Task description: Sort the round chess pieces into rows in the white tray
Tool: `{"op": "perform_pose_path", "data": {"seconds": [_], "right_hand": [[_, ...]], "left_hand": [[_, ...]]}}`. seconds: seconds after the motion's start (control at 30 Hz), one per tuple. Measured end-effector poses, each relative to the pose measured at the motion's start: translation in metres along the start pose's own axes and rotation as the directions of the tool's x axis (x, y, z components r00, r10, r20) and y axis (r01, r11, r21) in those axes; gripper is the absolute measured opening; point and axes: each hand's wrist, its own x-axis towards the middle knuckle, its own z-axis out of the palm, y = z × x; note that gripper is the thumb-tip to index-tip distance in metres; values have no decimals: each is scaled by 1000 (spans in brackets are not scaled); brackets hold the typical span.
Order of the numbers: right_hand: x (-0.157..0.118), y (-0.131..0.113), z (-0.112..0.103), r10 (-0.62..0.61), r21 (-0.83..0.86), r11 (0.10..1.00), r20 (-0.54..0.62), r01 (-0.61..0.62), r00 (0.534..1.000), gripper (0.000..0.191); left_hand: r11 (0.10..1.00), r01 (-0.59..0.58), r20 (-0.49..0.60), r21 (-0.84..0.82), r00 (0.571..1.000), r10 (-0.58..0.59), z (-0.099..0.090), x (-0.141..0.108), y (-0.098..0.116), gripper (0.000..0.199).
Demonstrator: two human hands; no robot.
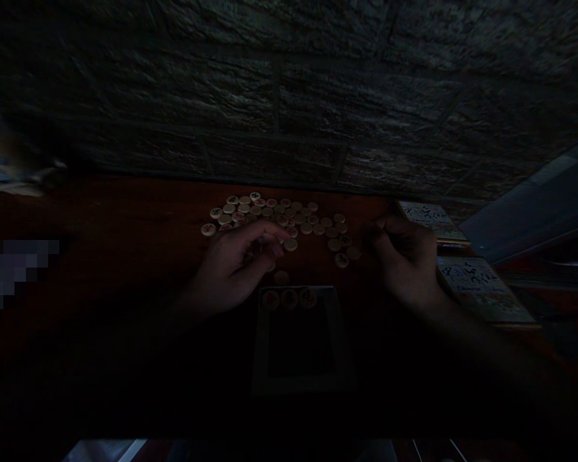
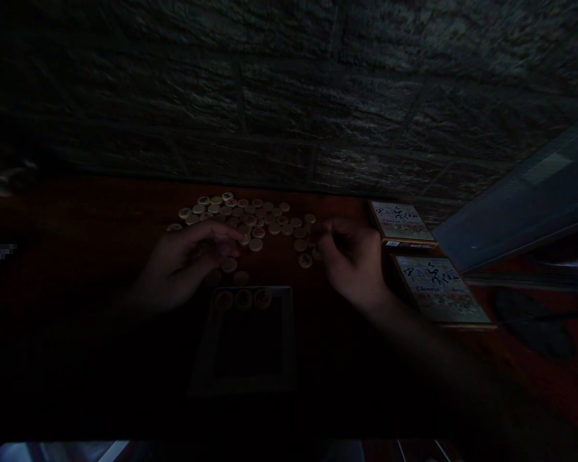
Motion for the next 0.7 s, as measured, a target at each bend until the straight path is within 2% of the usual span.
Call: {"op": "perform_pose_path", "data": {"seconds": [0.43,0.7], "right_hand": [[1,2,0,9,-18,1000,-10,-9,1000,37],[3,3,0,12,-14,1000,-9,-12,1000,28]], "left_hand": [[1000,-13,4,0,1000,13,0,-1,0,17],[1000,-14,-7,-6,1000,14,1,0,1,16]]}}
